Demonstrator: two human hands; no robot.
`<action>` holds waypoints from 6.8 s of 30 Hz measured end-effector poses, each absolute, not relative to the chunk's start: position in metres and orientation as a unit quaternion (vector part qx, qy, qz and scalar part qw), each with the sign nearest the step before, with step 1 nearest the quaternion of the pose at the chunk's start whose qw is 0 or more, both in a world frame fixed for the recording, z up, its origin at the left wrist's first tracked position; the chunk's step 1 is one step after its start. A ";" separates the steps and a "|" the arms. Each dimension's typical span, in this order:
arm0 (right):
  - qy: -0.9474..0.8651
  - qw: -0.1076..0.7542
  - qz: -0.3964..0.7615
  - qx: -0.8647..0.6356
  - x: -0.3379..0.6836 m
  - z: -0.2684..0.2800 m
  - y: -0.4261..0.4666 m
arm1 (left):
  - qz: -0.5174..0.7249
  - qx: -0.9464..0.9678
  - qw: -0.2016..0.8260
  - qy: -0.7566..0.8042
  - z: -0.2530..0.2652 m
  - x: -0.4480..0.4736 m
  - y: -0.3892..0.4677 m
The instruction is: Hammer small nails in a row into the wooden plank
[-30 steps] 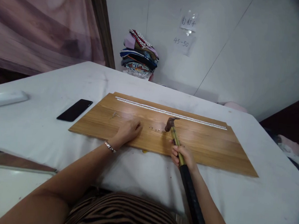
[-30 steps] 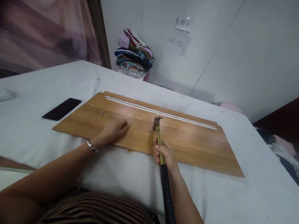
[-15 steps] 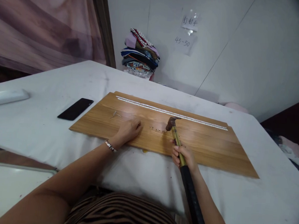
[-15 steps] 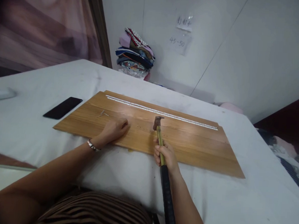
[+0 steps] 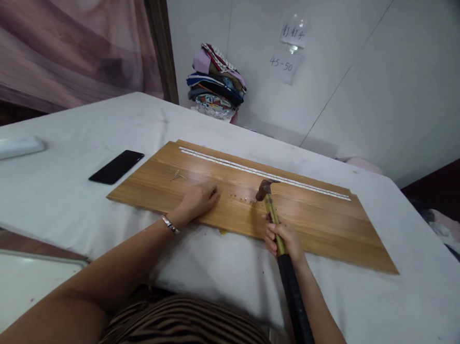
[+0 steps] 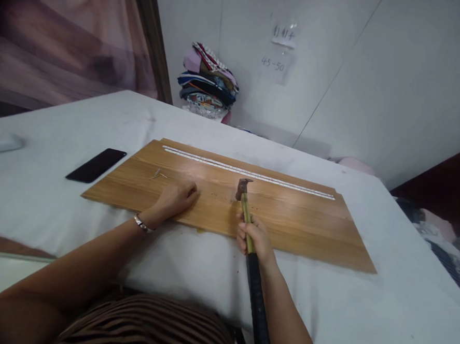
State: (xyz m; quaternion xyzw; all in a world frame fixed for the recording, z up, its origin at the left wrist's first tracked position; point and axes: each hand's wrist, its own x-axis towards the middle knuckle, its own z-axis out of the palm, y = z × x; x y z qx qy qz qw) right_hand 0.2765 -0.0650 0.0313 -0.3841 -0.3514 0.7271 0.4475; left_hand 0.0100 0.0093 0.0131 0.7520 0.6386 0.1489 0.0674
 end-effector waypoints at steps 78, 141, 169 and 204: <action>-0.353 0.435 0.727 -0.397 0.276 0.032 -0.064 | 0.161 0.755 0.069 0.632 0.013 0.009 0.009; -0.365 0.426 0.722 -0.405 0.276 0.032 -0.065 | 0.157 0.759 0.051 0.629 0.012 0.009 0.009; -0.353 0.427 0.721 -0.416 0.274 0.035 -0.065 | 0.168 0.761 0.060 0.624 0.011 0.009 0.009; -0.361 0.422 0.723 -0.412 0.274 0.035 -0.065 | 0.158 0.756 0.061 0.632 0.014 0.009 0.008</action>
